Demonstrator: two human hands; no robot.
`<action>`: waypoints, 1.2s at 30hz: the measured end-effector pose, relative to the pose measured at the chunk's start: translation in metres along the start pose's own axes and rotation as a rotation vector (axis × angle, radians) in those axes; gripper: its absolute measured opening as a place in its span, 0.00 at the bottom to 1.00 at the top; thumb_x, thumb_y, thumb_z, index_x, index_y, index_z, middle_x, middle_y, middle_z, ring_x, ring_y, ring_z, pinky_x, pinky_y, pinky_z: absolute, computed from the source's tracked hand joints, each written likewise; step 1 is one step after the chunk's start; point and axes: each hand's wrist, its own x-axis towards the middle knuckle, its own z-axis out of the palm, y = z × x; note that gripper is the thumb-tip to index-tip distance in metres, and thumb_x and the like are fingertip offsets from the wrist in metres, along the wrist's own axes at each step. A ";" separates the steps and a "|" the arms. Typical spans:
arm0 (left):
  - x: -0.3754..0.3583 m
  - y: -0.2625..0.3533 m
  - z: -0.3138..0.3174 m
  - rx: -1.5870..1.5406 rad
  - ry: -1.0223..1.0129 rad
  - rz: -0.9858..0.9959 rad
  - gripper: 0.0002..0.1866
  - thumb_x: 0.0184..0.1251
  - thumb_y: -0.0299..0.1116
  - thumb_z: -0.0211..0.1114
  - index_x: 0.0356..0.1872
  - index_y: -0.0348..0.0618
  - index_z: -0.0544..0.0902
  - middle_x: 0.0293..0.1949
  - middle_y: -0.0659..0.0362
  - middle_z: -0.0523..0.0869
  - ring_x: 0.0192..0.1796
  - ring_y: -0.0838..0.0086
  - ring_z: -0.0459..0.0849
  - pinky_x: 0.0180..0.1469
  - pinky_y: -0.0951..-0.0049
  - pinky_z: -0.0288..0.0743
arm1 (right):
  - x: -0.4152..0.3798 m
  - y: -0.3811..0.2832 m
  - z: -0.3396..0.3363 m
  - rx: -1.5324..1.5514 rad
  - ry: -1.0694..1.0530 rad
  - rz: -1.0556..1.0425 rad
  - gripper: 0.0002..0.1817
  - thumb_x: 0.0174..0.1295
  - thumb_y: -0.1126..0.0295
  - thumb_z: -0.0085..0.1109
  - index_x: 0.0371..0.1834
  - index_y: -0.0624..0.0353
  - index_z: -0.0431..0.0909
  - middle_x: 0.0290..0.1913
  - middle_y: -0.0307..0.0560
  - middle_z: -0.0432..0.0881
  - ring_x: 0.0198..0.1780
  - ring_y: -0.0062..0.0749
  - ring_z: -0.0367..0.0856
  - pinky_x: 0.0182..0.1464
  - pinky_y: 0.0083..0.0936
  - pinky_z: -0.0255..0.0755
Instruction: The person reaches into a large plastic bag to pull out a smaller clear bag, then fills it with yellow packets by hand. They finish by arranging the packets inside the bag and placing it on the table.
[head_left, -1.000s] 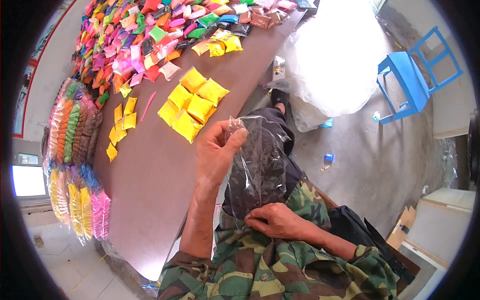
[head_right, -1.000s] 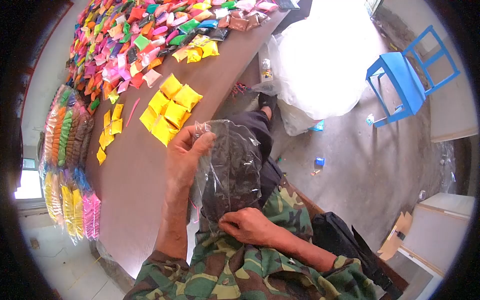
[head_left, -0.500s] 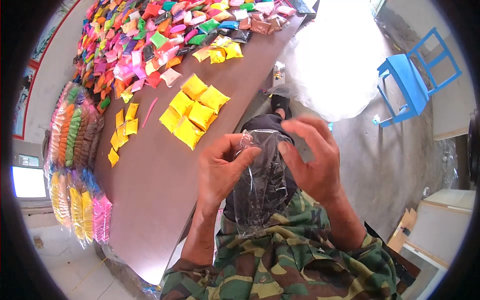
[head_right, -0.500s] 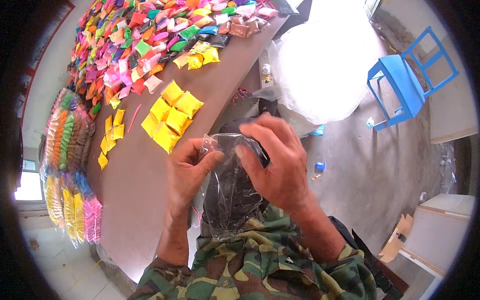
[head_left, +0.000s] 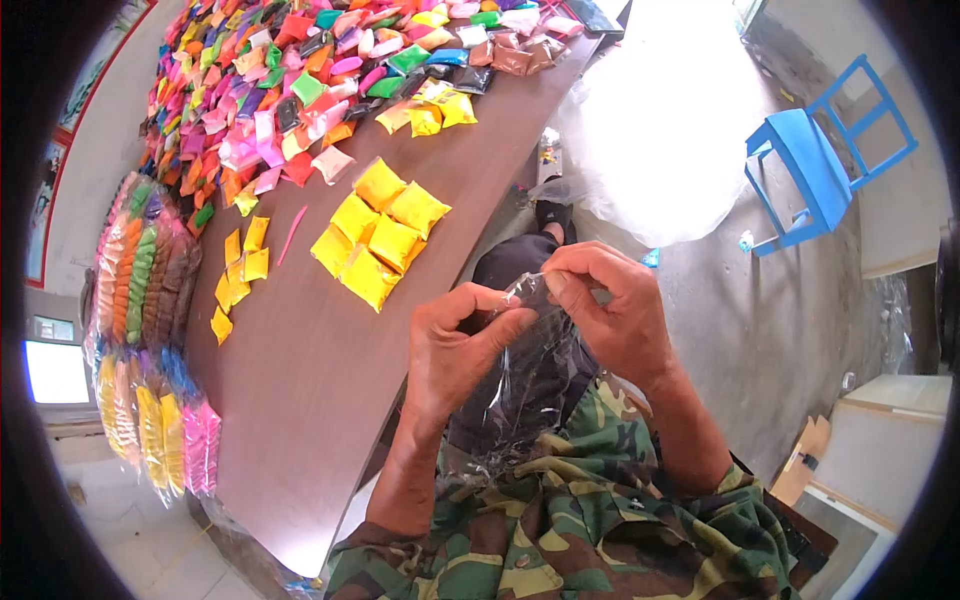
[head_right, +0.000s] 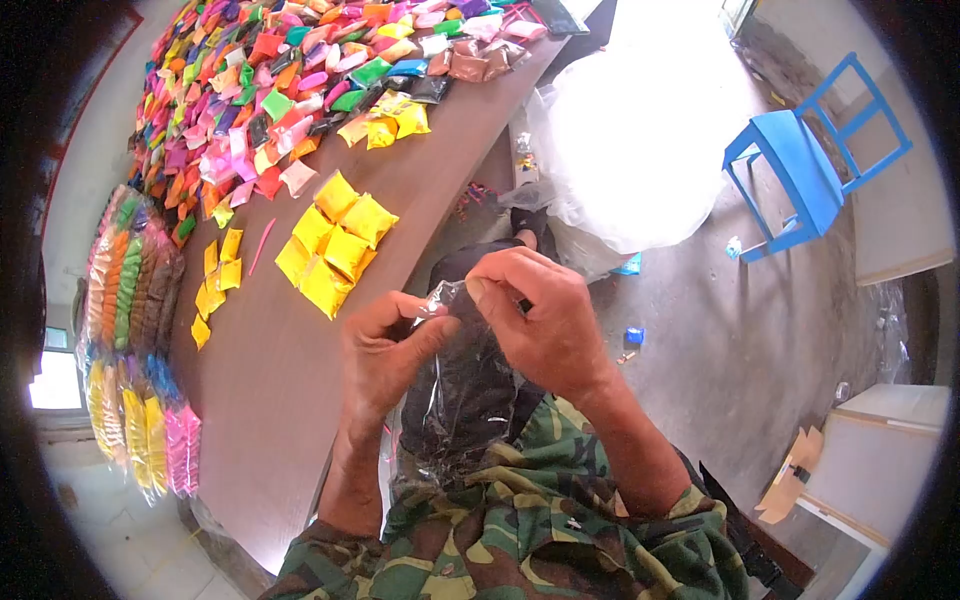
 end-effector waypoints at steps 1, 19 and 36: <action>0.001 0.000 0.000 -0.011 0.007 -0.011 0.12 0.68 0.24 0.81 0.50 0.39 0.91 0.38 0.65 0.92 0.39 0.86 0.84 0.42 0.82 0.79 | 0.000 0.003 0.001 -0.006 0.012 -0.043 0.05 0.72 0.76 0.67 0.45 0.67 0.86 0.42 0.53 0.90 0.40 0.43 0.90 0.44 0.35 0.82; 0.004 0.029 0.001 0.047 0.178 0.068 0.11 0.76 0.32 0.78 0.42 0.35 0.88 0.33 0.66 0.86 0.34 0.86 0.80 0.37 0.82 0.74 | -0.004 -0.002 0.007 0.056 -0.050 0.059 0.07 0.79 0.72 0.62 0.48 0.66 0.84 0.35 0.51 0.90 0.35 0.35 0.91 0.40 0.30 0.82; -0.010 0.005 -0.020 0.000 0.007 -0.100 0.09 0.71 0.33 0.82 0.41 0.41 0.89 0.32 0.68 0.88 0.33 0.87 0.81 0.37 0.81 0.75 | -0.008 0.014 -0.004 0.226 -0.101 0.191 0.13 0.79 0.69 0.65 0.59 0.66 0.82 0.44 0.51 0.93 0.45 0.31 0.93 0.50 0.28 0.86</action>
